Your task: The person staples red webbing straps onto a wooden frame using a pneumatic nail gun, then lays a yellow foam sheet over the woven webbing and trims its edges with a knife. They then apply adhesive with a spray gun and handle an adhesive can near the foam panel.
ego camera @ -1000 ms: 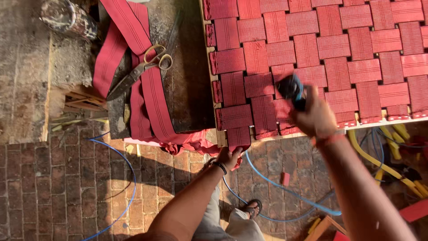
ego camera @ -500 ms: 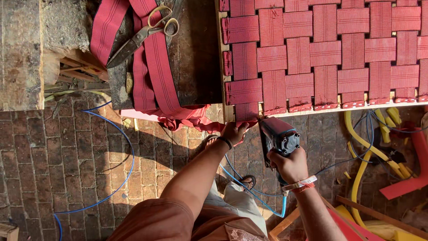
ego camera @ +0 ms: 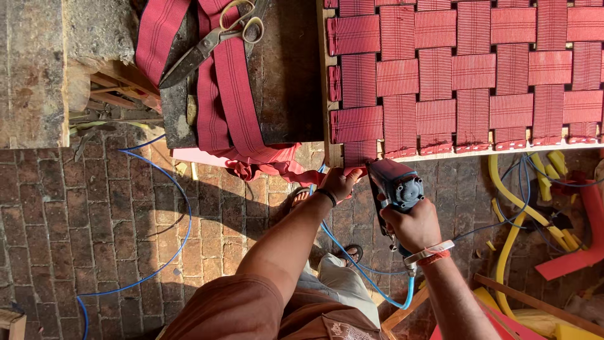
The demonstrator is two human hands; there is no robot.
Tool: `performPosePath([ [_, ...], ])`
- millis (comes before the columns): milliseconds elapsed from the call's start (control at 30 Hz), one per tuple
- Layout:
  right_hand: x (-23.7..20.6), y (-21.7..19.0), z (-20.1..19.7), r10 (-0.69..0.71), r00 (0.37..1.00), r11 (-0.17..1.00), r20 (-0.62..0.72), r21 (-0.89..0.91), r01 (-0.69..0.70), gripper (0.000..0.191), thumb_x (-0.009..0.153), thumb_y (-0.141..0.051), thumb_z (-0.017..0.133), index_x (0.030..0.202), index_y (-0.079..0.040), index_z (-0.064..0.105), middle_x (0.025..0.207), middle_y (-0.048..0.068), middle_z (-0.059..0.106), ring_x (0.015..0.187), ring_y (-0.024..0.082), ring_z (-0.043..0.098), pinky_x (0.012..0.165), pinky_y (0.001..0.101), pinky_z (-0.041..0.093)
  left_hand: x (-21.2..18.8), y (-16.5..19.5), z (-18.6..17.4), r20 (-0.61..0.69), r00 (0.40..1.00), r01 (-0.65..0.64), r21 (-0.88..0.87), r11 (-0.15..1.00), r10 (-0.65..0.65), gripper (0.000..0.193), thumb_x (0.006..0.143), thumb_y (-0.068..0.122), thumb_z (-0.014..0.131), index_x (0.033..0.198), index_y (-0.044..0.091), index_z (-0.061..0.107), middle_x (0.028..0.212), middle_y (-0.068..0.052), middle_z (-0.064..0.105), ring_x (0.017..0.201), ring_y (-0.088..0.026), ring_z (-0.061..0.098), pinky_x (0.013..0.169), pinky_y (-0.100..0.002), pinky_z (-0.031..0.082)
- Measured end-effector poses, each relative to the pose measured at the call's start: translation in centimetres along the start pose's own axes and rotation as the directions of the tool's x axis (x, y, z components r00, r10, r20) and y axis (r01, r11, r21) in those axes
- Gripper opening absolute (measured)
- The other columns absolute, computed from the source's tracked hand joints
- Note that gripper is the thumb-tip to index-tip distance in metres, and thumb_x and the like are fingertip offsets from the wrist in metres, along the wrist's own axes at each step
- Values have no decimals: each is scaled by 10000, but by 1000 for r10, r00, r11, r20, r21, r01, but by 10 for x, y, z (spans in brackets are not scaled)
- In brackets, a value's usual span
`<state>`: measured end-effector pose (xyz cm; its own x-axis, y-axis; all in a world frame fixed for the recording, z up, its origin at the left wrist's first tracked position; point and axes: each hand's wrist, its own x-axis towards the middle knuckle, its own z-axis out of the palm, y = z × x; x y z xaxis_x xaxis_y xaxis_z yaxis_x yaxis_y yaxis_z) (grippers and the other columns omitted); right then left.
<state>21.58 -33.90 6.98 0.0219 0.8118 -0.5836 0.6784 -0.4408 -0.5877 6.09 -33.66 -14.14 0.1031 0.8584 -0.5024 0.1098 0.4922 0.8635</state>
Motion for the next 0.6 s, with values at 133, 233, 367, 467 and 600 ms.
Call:
performPosePath([
  [133,-2,-5,3,-24,1000,991,0,-129,24,185,751,-173,755,854,-20,778,561,87,691,523,164,687,540,333,542,-5,11,-2,17,999,32,-11,999,-32,499,1016,529,534,1230,130,741,693,-85,706,571,-187,677,503,-344,572],
  [233,-3,-8,7,-26,999,994,19,-103,27,180,726,-192,737,833,-53,777,548,89,693,519,175,702,540,347,551,-5,10,-3,10,1000,7,-8,1000,-6,476,1012,514,538,1221,123,710,753,-93,728,626,-210,713,520,-367,606],
  [367,-2,-8,14,-9,1000,988,10,-155,11,258,742,-264,785,709,-14,732,551,87,692,521,211,700,549,382,548,2,-3,-1,-52,961,-261,152,953,271,421,1053,461,515,1106,99,723,755,-159,728,674,-326,713,610,-428,543],
  [467,-2,-8,19,-88,995,962,39,-255,95,220,732,-247,758,713,-29,754,539,88,690,527,190,721,563,358,565,7,-12,1,-65,955,-270,199,942,288,348,1048,372,531,995,79,711,743,-180,715,702,-370,703,653,-455,531],
  [600,0,-9,23,-85,995,985,61,-147,93,253,743,-256,783,709,-10,737,547,88,695,518,184,703,529,358,543,7,-9,2,-118,917,-351,221,910,382,259,1020,273,549,959,78,709,784,-167,725,734,-354,709,631,-436,543],
])
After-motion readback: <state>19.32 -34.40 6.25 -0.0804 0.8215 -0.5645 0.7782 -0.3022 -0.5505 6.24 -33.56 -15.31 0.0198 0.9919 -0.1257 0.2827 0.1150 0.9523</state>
